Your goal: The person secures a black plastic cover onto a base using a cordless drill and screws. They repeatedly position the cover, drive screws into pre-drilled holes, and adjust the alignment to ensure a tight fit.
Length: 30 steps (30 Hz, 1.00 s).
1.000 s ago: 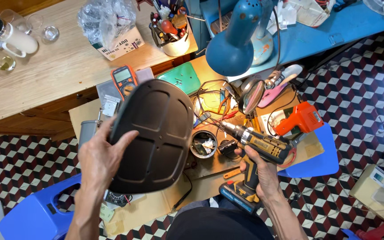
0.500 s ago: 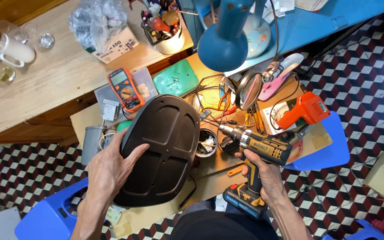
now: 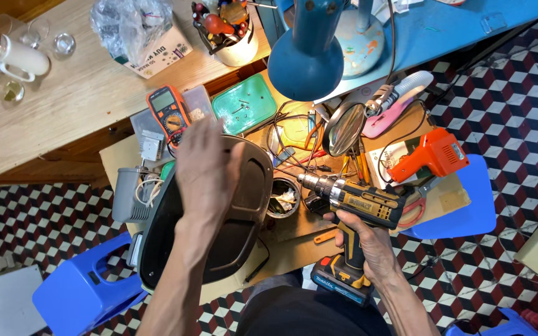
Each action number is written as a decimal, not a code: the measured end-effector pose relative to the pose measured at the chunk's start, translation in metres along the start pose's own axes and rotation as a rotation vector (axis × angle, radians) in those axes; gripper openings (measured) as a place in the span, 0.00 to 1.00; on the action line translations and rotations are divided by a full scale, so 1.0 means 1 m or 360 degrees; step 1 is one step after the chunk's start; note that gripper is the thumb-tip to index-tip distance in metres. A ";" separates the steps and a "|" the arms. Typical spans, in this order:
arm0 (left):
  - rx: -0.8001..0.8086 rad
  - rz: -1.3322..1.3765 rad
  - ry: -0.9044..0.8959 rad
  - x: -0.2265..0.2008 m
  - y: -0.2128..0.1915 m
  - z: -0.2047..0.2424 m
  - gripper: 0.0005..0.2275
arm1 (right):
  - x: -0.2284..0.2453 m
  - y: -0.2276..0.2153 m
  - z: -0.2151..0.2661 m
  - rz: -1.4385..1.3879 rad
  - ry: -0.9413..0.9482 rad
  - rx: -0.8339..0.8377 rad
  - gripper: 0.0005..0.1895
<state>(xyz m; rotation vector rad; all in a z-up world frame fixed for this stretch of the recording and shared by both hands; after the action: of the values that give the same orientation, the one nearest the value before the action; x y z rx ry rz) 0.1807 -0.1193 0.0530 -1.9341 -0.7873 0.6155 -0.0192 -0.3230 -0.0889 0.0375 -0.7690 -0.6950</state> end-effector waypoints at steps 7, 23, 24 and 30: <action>0.0682 0.0006 0.0004 0.015 0.064 -0.030 0.11 | -0.006 0.000 -0.011 -0.0027 0.0049 0.0038 0.18; 0.0110 0.0917 -0.0222 -0.036 0.100 -0.182 0.46 | -0.008 -0.002 -0.021 -0.0085 0.0040 0.0078 0.18; 0.0111 0.0912 -0.0159 -0.033 0.101 -0.184 0.42 | -0.007 -0.001 -0.020 -0.0086 0.0022 0.0090 0.18; 0.0117 0.0617 0.0111 -0.023 0.092 -0.204 0.37 | 0.001 0.002 -0.013 -0.0120 -0.0030 0.0141 0.18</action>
<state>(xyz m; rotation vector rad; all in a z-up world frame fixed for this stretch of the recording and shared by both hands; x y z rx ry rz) 0.3315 -0.2857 0.0633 -2.0425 -0.3399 0.7908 -0.0089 -0.3247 -0.0973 0.1410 -0.8196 -0.7336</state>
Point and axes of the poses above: each hand's wrist, its own z-axis away from the middle knuckle, its own y-axis out of the palm, x = y × z, the point moved 6 cm from there along -z, towards the middle knuckle, and after that the axes turned 8 degrees about y, right-handed, at the moved point
